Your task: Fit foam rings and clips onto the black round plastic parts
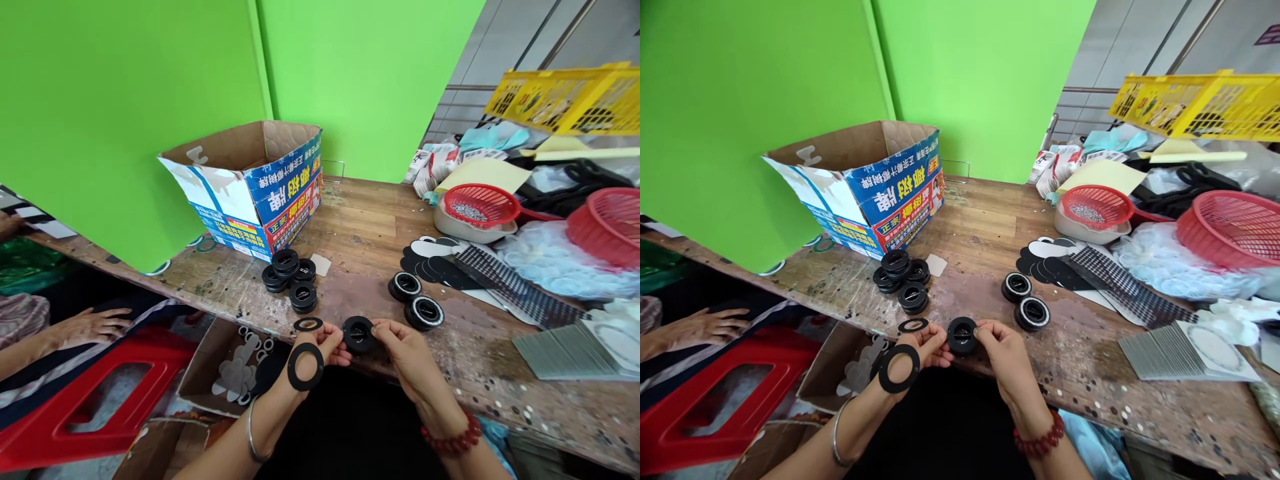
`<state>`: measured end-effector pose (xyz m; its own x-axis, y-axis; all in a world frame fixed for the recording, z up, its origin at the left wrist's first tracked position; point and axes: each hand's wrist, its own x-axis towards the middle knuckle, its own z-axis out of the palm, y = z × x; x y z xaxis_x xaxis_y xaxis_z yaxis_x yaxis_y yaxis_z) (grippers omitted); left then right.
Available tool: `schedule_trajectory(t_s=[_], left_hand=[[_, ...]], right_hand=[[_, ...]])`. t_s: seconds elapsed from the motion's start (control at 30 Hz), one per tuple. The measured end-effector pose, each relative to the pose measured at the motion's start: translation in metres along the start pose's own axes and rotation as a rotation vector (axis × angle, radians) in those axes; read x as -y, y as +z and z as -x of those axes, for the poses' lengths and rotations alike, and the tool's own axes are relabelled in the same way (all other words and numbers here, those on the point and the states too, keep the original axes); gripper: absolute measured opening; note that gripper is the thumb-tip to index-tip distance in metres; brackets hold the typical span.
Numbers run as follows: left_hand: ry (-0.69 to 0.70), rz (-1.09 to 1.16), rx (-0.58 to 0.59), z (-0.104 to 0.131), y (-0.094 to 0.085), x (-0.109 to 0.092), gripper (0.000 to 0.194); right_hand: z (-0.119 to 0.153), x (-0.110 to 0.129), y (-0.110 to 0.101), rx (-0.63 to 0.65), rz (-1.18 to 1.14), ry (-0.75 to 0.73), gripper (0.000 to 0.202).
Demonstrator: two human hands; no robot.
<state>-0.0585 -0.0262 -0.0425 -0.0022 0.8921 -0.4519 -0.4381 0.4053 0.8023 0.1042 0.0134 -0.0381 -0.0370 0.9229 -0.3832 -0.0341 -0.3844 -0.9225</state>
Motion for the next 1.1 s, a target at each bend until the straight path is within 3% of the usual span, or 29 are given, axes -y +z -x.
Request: schedule_trajectory(t_s=[0.43, 0.73, 0.83, 0.97, 1.1], left_hand=[[0.004, 0.032, 0.011, 0.001, 0.001, -0.002, 0.056], [-0.016, -0.089, -0.048, -0.004, 0.0, -0.001, 0.045], [-0.009, -0.099, -0.073, -0.007, 0.003, -0.003, 0.043], [-0.008, -0.113, -0.063, -0.008, 0.007, -0.007, 0.039], [-0.024, -0.129, -0.04, -0.008, 0.008, -0.009, 0.037]], right_hand=[[0.003, 0.003, 0.004, -0.027, 0.039, -0.002, 0.026], [0.004, 0.001, 0.004, -0.041, 0.108, -0.071, 0.028], [0.005, 0.0, 0.003, -0.043, 0.251, -0.207, 0.027], [0.008, 0.004, 0.001, -0.067, 0.657, -0.459, 0.02], [0.005, 0.012, -0.006, -0.014, 0.913, -0.446, 0.023]])
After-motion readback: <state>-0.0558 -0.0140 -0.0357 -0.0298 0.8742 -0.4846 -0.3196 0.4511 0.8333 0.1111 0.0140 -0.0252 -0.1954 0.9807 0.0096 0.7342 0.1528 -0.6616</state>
